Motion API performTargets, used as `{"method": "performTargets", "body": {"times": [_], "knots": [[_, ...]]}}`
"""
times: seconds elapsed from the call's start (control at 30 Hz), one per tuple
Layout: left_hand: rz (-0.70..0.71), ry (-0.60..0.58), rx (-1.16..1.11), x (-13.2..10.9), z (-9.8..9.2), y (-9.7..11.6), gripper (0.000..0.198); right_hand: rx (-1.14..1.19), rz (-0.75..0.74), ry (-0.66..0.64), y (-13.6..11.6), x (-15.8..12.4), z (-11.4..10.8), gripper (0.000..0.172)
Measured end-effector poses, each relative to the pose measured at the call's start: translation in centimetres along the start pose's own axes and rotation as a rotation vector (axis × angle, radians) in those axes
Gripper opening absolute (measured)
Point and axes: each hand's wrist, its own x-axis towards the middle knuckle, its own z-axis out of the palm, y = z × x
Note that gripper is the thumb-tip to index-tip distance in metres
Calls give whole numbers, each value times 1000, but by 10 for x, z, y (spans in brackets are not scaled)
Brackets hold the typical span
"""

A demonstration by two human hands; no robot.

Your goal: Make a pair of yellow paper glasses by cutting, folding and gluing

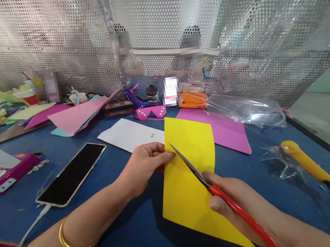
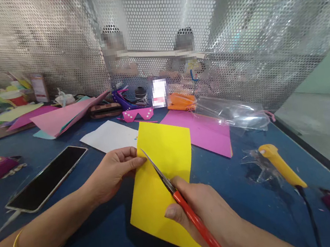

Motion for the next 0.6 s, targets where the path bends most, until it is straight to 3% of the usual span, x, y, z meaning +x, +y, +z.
{"method": "performTargets", "body": {"times": [0.23,0.6], "knots": [[6,-14,1,1,-1,-2,34,162,127,-51,-4,1,0,71],[124,46,44,-2,0,7,31,43,56,-11,7,2,1,64]]}}
